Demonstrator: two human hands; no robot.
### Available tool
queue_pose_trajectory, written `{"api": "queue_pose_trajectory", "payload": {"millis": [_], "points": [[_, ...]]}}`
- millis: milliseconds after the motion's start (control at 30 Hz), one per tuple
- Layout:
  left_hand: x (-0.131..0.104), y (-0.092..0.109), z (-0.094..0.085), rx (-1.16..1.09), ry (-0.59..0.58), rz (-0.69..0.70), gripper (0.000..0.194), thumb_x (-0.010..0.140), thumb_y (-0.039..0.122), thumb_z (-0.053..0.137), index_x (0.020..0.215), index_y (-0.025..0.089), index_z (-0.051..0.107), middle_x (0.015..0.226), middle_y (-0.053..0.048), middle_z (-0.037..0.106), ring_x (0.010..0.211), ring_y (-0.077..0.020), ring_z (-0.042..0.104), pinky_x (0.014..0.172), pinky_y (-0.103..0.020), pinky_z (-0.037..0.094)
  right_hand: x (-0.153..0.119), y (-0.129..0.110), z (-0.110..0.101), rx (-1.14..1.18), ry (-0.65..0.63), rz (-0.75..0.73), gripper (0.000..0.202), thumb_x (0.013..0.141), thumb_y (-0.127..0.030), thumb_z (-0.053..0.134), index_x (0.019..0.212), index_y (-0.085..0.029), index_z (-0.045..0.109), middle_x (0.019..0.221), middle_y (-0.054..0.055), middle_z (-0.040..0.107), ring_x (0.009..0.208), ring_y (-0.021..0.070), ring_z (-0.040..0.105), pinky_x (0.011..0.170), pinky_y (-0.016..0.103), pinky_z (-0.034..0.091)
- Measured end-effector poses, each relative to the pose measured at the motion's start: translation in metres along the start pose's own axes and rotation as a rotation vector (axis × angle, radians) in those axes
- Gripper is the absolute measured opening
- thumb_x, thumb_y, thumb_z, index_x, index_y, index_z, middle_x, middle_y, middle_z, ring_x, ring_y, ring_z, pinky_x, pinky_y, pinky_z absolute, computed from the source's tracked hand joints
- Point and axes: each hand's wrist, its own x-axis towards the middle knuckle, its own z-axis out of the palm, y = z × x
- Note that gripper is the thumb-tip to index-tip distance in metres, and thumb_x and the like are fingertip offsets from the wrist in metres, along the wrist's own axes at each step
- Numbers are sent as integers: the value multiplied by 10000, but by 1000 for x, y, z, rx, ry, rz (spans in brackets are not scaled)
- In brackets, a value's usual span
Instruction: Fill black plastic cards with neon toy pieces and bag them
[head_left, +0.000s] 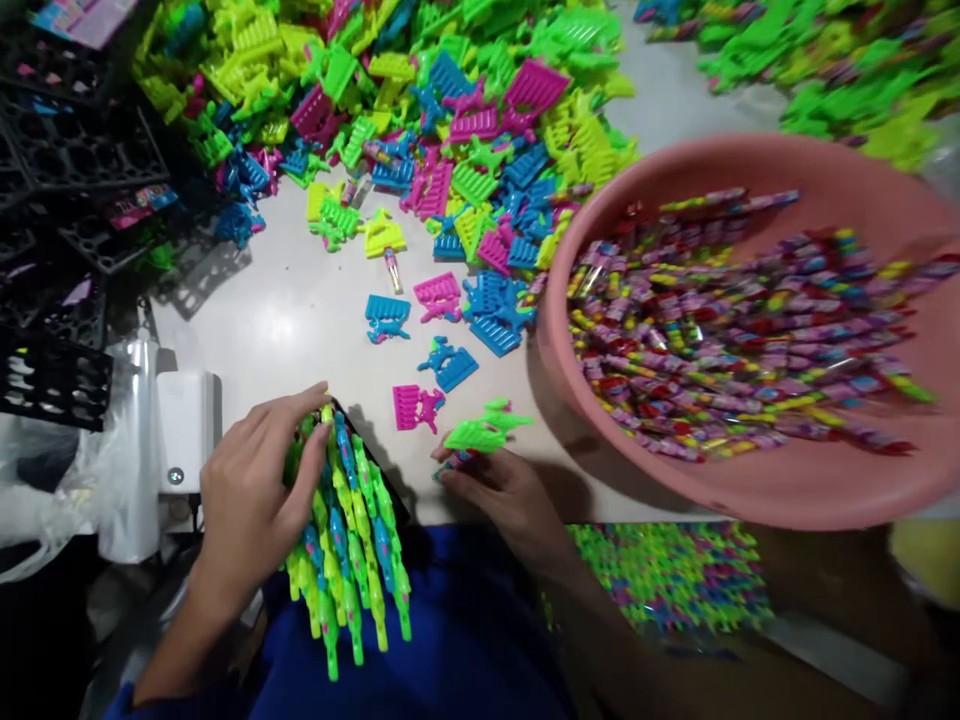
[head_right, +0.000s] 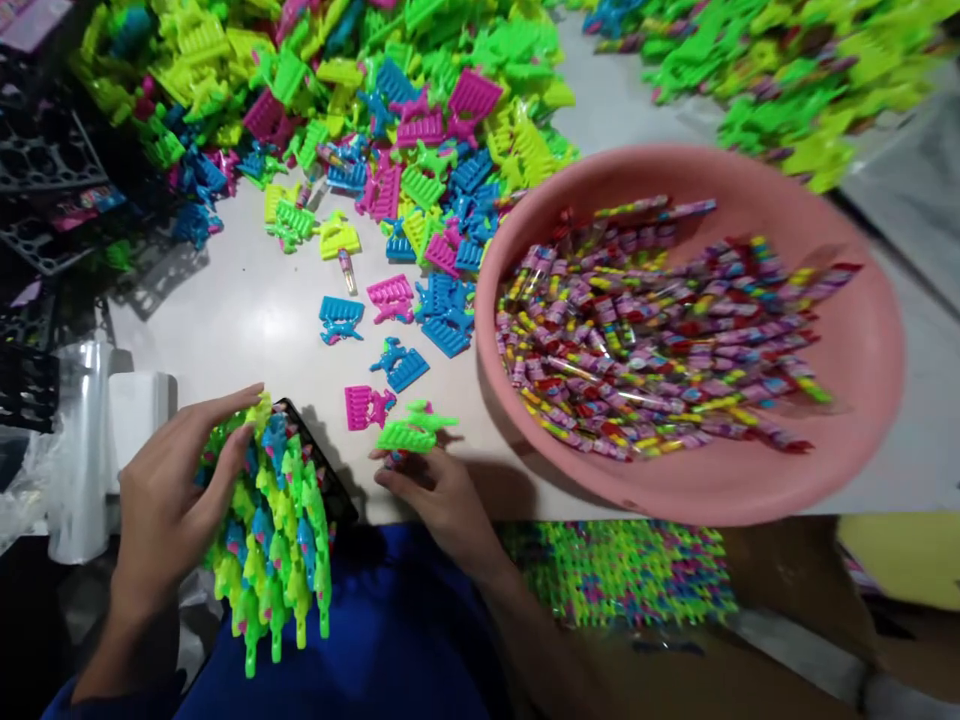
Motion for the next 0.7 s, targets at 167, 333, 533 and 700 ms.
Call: {"api": "queue_pose_trajectory", "payload": {"millis": [167,333,533,700], "points": [[0,3,0,-5,-20,-23,253,1123,260,571,1360,266,659,1335,-21,799,1208,-210,766,1010,-366,576,-5,6,21,-271,91,-312,223,1004,-446,773,911,-247,735,913,44,723,846,229,717,803,378,628],[1,4,0,-5,-25,-38,259,1120,271,578,1364,267,666,1333,-16,799,1199,-215,768,1004,-365,582,-10,10,33,-364,27,-391,47,1064,-265,656,1038,-282,692,1011,59,766,944,255,750,916,417,648],[2,5,0,-13,-30,-48,249,1122,273,581,1352,261,676,1339,-14,797,1209,-207,763,1027,-357,577,-21,31,41,-397,-144,-338,254,986,-125,562,1141,-264,708,1046,101,759,952,287,752,879,453,671],[1,6,1,-16,-34,-70,254,1116,280,585,1351,274,682,1337,-13,799,1189,-216,772,1020,-367,596,-26,20,31,-432,-208,-471,272,1042,-142,452,1155,-243,677,1016,83,729,918,249,721,812,390,634]]}}
